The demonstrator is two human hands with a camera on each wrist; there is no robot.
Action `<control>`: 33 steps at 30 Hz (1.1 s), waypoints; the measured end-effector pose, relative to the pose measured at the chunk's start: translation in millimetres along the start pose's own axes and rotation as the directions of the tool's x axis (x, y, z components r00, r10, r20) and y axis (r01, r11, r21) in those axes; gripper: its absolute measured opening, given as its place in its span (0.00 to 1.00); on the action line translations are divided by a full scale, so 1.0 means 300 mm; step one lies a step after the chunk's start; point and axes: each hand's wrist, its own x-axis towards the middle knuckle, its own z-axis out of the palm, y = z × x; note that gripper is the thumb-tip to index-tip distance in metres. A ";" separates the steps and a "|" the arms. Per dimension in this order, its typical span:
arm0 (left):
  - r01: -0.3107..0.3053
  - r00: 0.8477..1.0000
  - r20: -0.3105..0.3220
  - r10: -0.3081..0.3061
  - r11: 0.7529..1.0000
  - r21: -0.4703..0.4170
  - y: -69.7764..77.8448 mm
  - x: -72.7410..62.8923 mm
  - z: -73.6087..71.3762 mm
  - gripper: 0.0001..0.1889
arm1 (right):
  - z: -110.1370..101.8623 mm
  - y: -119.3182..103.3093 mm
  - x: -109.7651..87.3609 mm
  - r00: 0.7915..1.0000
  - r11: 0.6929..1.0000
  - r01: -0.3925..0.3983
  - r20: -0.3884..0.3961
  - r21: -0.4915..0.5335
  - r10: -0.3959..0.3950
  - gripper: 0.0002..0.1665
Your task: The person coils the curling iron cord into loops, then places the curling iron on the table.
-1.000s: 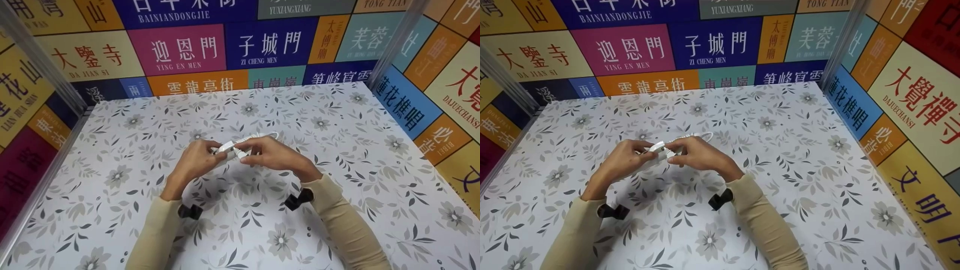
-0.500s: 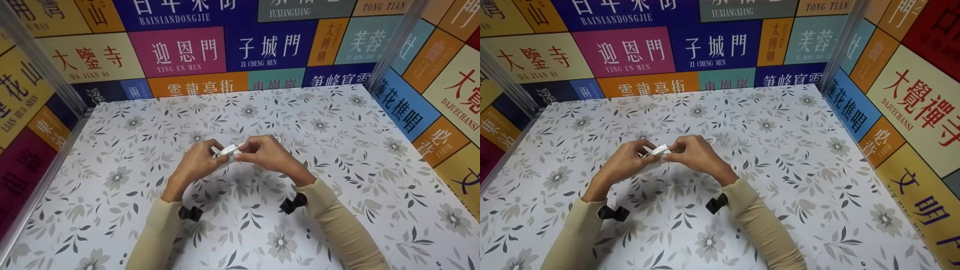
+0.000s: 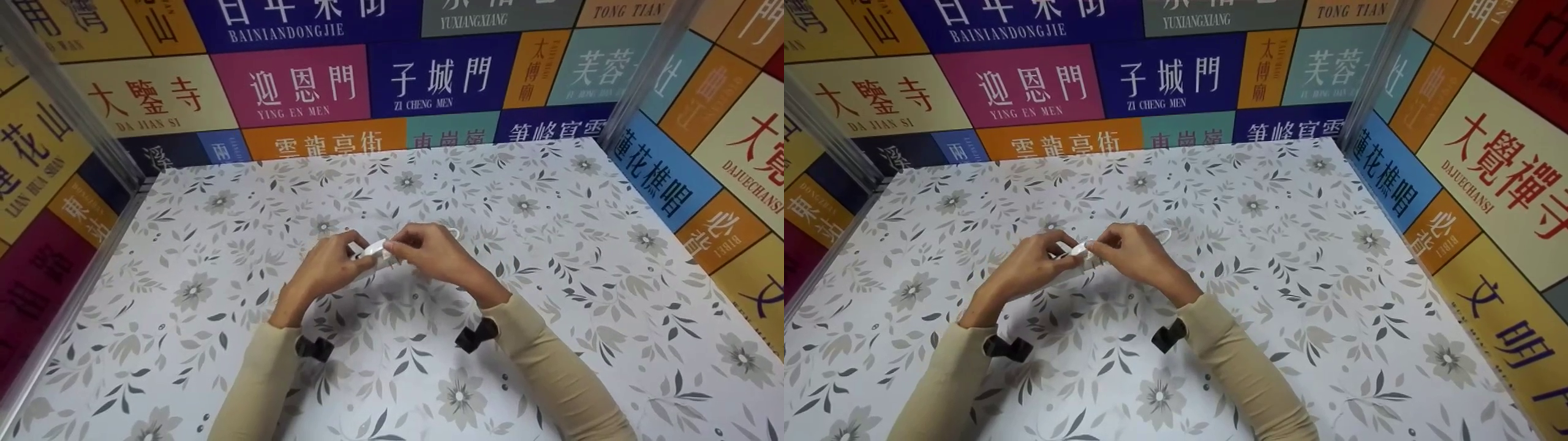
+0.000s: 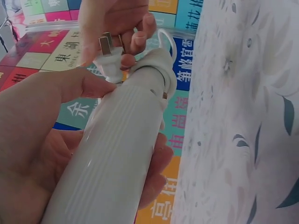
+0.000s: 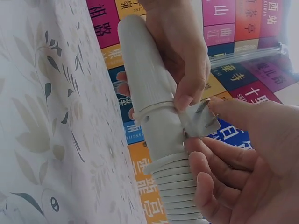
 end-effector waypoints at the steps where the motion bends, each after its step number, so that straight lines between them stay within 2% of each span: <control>1: -0.006 1.000 0.009 0.006 1.000 -0.001 -0.004 0.004 0.004 0.15 | -0.004 0.003 0.002 1.000 1.000 0.003 0.003 0.000 -0.003 0.12; 9: -0.028 0.997 0.073 0.032 0.998 -0.060 -0.061 0.047 0.031 0.14 | -0.012 0.045 0.016 0.996 0.999 0.036 0.079 -0.038 -0.033 0.09; 12: -0.046 0.996 0.079 0.051 0.996 -0.073 -0.079 0.066 0.035 0.14 | -0.012 0.059 0.019 0.996 0.997 0.056 0.071 -0.057 -0.052 0.10; 15: -0.072 0.994 0.079 0.078 0.994 -0.083 -0.090 0.085 0.034 0.12 | -0.016 0.074 0.021 0.994 0.989 0.108 0.041 -0.097 -0.105 0.10; 21: -0.111 0.990 0.080 0.117 0.991 -0.082 -0.102 0.117 0.029 0.10 | -0.028 0.109 0.033 0.981 0.956 0.192 0.034 -0.223 -0.190 0.12; 24: -0.126 0.988 0.083 0.132 0.989 -0.079 -0.108 0.131 0.028 0.10 | -0.036 0.129 0.043 0.982 0.946 0.191 0.061 -0.261 -0.181 0.17; 28: -0.146 0.984 0.094 0.153 0.986 -0.078 -0.118 0.150 0.027 0.11 | -0.053 0.161 0.058 0.983 0.949 0.173 0.099 -0.265 -0.152 0.26; 33: -0.159 0.978 0.123 0.169 0.983 -0.089 -0.129 0.167 0.027 0.11 | -0.070 0.197 0.066 0.987 0.951 0.155 0.090 -0.267 -0.136 0.31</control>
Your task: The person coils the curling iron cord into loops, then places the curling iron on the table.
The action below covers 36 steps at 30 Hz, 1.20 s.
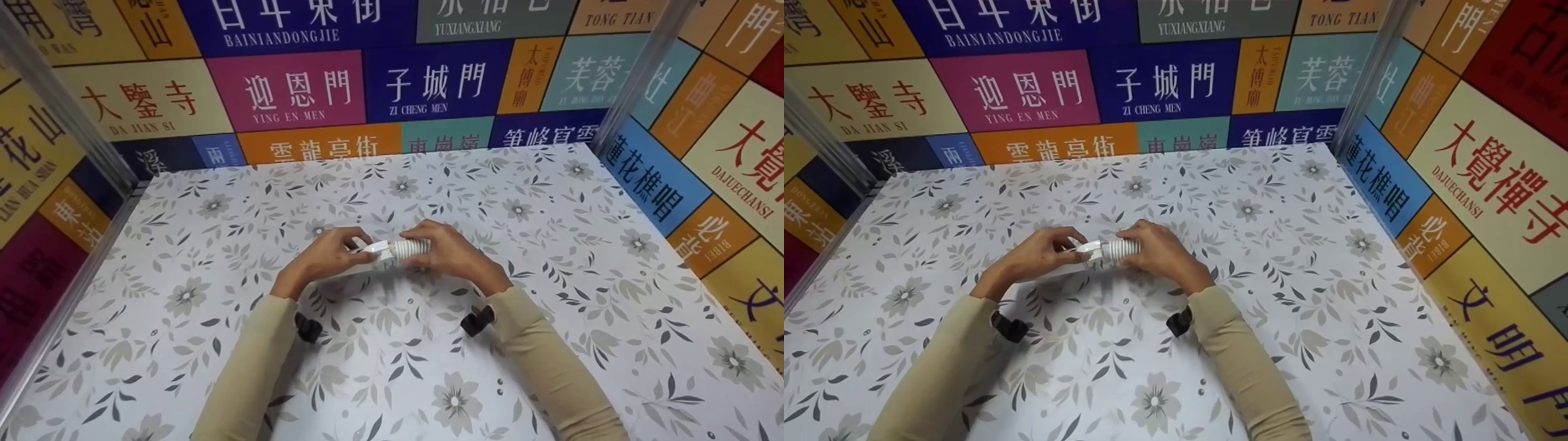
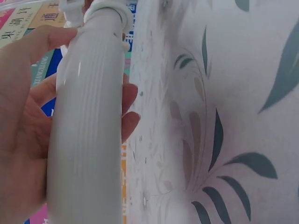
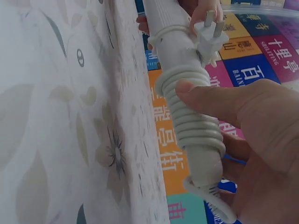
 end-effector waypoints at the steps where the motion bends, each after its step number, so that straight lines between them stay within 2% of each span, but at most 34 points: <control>1: 0.001 1.000 0.009 -0.001 1.000 -0.001 -0.002 0.002 0.000 0.11 | 0.000 0.004 0.000 1.000 1.000 -0.002 -0.005 0.005 0.002 0.31; 7: 0.018 0.999 0.050 -0.017 0.999 -0.026 -0.007 0.023 -0.005 0.13 | 0.003 0.017 0.005 0.999 1.000 -0.016 -0.036 -0.015 0.015 0.25; 14: 0.048 0.998 0.034 -0.047 0.999 -0.014 -0.006 0.054 -0.013 0.15 | 0.003 0.037 0.011 0.997 0.999 -0.043 -0.060 -0.004 0.043 0.28; 22: 0.075 0.996 0.045 -0.075 0.997 -0.005 -0.021 0.074 0.013 0.16 | 0.010 0.070 0.011 0.997 0.999 -0.047 -0.055 0.018 0.048 0.29; 29: 0.051 0.997 0.057 -0.050 0.999 -0.015 -0.027 0.090 0.034 0.16 | 0.014 0.088 0.007 0.996 0.997 -0.078 -0.051 0.028 0.079 0.29; 36: 0.085 0.995 0.044 -0.086 0.996 0.020 -0.035 0.106 0.051 0.16 | 0.019 0.099 0.005 0.995 0.995 -0.085 -0.041 0.059 0.088 0.26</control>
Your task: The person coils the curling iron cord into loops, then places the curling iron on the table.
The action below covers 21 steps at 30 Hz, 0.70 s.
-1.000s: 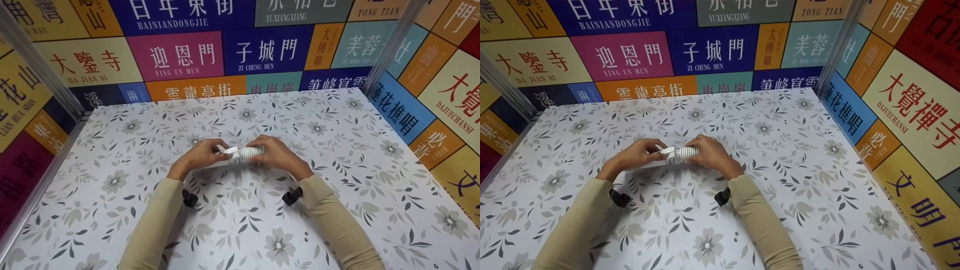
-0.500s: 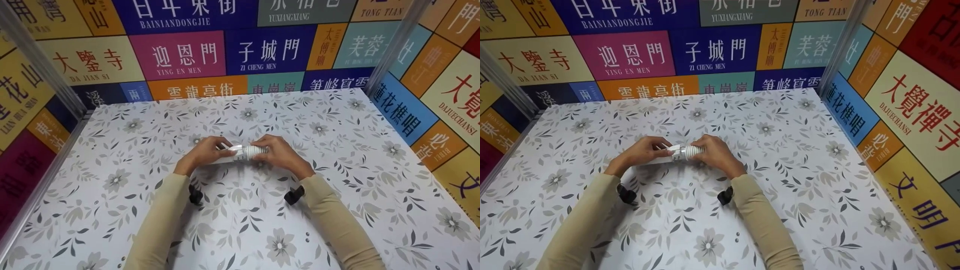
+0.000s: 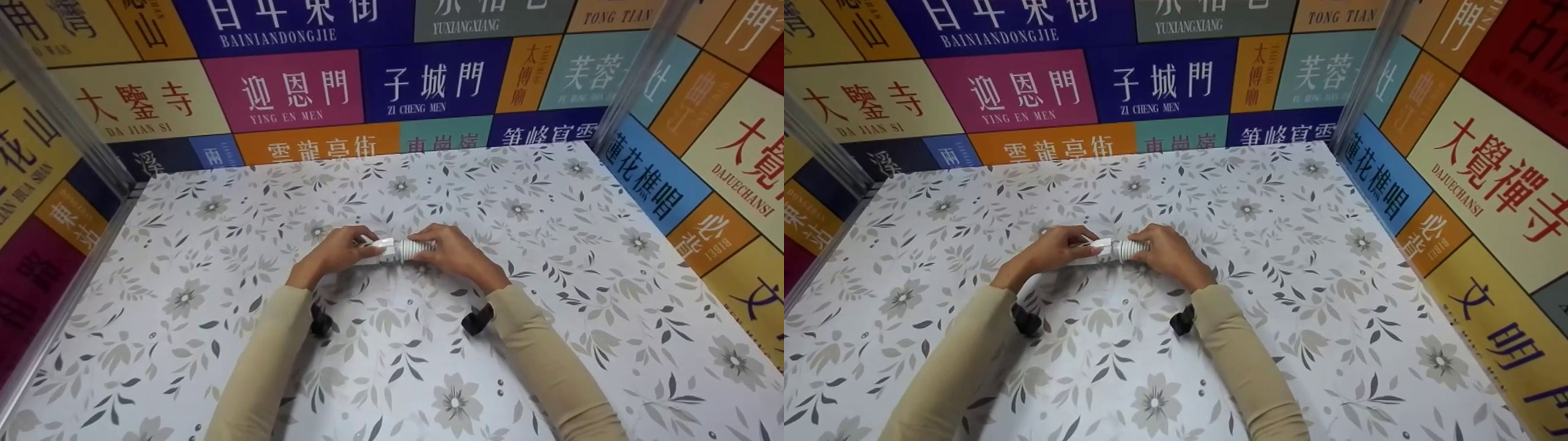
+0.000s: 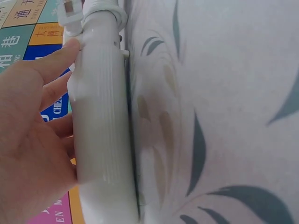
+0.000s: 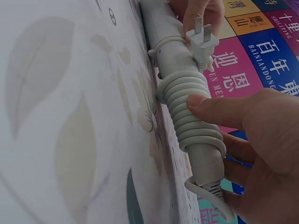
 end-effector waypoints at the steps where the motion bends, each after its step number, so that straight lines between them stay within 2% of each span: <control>1: 0.003 1.000 -0.003 -0.003 1.000 0.004 -0.002 0.002 0.001 0.16 | 0.001 0.000 0.001 1.000 1.000 -0.004 -0.001 0.003 0.004 0.26; 9: 0.016 1.000 -0.027 -0.016 0.999 0.028 -0.023 -0.006 0.002 0.17 | 0.011 -0.017 0.010 0.998 0.999 -0.046 0.042 0.000 0.046 0.25; 15: -0.002 1.000 0.021 0.001 1.000 0.029 -0.034 -0.021 -0.030 0.19 | -0.024 -0.026 0.009 0.992 0.994 -0.101 0.074 0.035 0.098 0.25; 18: -0.011 1.000 0.017 0.009 0.991 0.133 -0.032 -0.033 -0.068 0.22 | -0.056 -0.016 0.004 0.990 0.992 -0.122 0.073 0.044 0.119 0.27; 21: -0.018 0.999 -0.028 0.027 0.959 0.282 -0.027 -0.047 -0.115 0.24 | -0.094 0.002 -0.007 0.991 0.991 -0.126 0.055 0.037 0.124 0.29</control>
